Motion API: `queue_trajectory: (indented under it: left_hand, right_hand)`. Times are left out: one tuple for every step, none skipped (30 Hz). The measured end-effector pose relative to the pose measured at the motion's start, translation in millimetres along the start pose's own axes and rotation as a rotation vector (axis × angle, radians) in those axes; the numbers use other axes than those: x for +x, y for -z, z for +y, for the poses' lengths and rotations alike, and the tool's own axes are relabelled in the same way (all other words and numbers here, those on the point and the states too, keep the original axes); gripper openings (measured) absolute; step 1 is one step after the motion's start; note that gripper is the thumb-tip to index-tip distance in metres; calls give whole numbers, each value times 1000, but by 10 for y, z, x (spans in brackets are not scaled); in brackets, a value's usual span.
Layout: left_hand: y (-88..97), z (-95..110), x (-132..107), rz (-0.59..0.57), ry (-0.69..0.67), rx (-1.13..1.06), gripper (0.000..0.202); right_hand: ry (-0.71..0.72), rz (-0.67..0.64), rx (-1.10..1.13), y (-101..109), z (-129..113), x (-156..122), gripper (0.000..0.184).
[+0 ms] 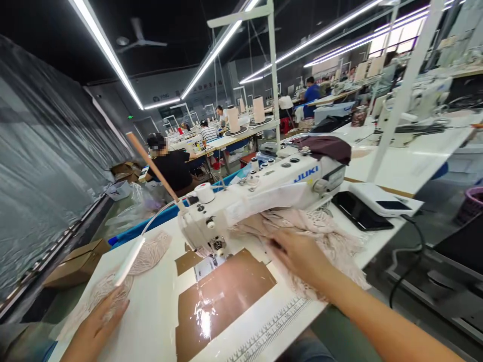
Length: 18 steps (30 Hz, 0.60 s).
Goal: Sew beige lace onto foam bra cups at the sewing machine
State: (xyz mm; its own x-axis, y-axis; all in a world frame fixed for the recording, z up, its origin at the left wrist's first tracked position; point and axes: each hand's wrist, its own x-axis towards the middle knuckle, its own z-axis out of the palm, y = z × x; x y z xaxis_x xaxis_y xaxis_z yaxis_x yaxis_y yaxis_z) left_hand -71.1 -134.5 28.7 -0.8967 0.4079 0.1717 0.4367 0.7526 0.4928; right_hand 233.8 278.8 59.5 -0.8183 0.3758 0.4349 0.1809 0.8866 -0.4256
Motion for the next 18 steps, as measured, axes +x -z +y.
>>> queue_trajectory:
  left_hand:
    - [-43,82,-84,-54,-3,-42,56]
    - [-88,189,-159,-100,-18,-70,56]
    - [-136,319,-227,-134,-41,-86,54]
    - [-188,466,-285,-171,-77,-97,52]
    - [-244,623,-336,-205,-118,-107,50]
    - [-304,784,-380,-245,-161,-123,49]
    - [-368,941,-420,-277,-203,-151,47]
    - [-432,1091,-458,-318,-246,-187,46]
    - [-495,1231,-495,-353,-281,-233,46]
    - [-552,1362,-533,-387,-304,-280,45]
    - [-601,1487,-571,-419,-317,-321,45]
    - [-639,1611,-609,-448,-323,-351,43]
    - [-667,1737,-646,-481,-330,-369,41]
    - [-686,1869,-679,-511,-341,-378,39]
    - [-700,2007,-706,-556,-359,-386,36]
    - [-717,2153,-726,-593,-374,-406,34]
    - [-740,2303,-738,-624,-379,-448,33]
    - [-775,2455,-742,-668,-370,-514,35]
  right_hand:
    - [-62,81,-75,106,162,-29,22]
    - [-109,152,-147,192,306,-50,25]
    - [-147,210,-207,256,430,-60,27]
    - [-182,246,-255,298,534,-62,29]
    - [-214,255,-292,319,620,-57,30]
    - [-243,235,-318,324,689,-46,30]
    - [-265,196,-333,319,743,-33,28]
    - [-277,151,-341,308,785,-21,25]
    - [-279,118,-342,301,816,-13,23]
    - [-272,104,-338,301,837,-9,22]
    - [-261,115,-330,315,851,-11,21]
    - [-252,145,-319,344,856,-18,22]
    - [-246,179,-311,388,853,-29,24]
    - [-240,223,-299,444,839,-44,26]
    - [-231,282,-279,509,813,-61,28]
    - [-213,349,-248,575,774,-81,28]
    - [-186,422,-208,637,719,-105,28]
    - [-152,496,-160,688,650,-134,26]
